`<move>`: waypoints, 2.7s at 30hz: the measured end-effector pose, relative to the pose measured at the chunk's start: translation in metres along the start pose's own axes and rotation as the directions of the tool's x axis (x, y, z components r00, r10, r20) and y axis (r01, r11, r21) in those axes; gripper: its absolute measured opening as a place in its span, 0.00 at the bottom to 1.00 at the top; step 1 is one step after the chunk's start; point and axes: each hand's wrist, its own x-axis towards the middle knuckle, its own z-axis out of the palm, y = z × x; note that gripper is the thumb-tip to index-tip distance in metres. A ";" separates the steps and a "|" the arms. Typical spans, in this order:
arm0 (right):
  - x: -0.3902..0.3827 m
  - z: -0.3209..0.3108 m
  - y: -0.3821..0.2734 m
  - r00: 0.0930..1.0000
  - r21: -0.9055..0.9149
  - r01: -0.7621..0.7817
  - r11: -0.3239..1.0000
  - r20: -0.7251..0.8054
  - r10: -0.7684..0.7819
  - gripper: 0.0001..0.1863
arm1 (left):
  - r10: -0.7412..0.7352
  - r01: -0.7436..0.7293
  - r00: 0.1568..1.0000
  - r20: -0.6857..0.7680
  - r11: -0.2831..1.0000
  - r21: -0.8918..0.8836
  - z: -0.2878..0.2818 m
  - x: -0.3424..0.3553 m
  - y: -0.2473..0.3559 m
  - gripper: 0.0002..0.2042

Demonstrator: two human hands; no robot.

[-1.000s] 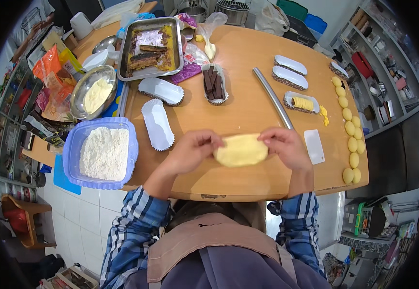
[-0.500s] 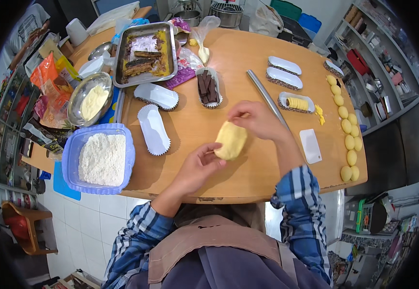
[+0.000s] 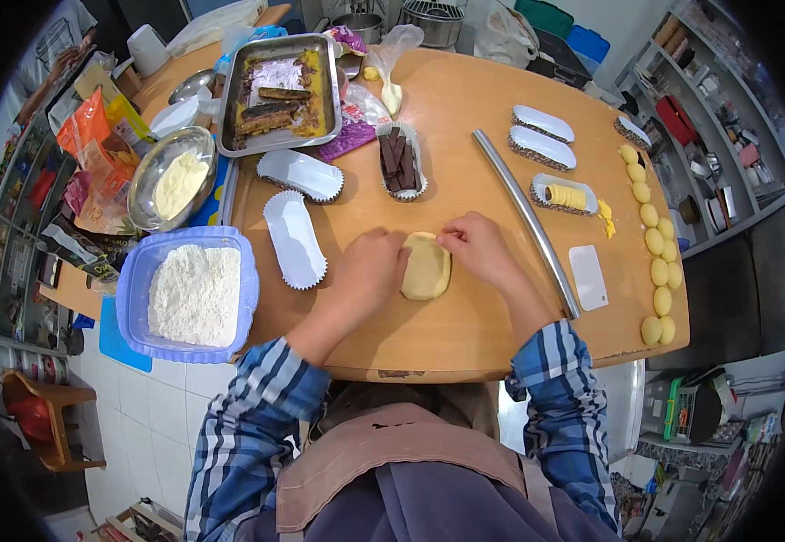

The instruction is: The person prepares a pastry by flattening a piece of dough on a wooden table, piping a line of cream onto it, and placing a chocolate bar on top. They then use a scraper to cut fringe-like slits into the remaining dough before rolling the dough over the fillings and placing the finished pastry into a paper mold.

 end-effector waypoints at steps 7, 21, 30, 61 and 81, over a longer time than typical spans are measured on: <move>0.000 0.006 0.003 0.998 0.235 -0.033 0.971 0.057 0.020 0.10 | 0.206 -0.237 0.956 -0.207 0.962 -0.138 0.034 0.028 -0.021 0.07; 0.002 0.013 0.016 0.980 0.260 0.094 0.961 -0.196 -0.043 0.06 | 0.123 -0.217 0.950 -0.286 0.920 -0.325 0.040 0.035 -0.027 0.06; 0.004 0.022 0.017 0.930 0.111 0.245 0.963 -0.308 -0.201 0.03 | -0.015 -0.070 0.975 -0.223 0.928 -0.366 0.025 0.034 -0.019 0.05; 0.012 0.021 0.020 0.939 -0.048 0.028 0.998 -0.342 -0.043 0.18 | 0.020 -0.081 0.969 -0.248 0.967 -0.240 0.027 0.032 -0.036 0.06; -0.080 -0.001 -0.015 0.846 -0.238 0.500 0.833 -0.069 -0.528 0.16 | 0.498 -0.482 0.860 -0.116 0.865 0.136 0.002 -0.043 -0.016 0.11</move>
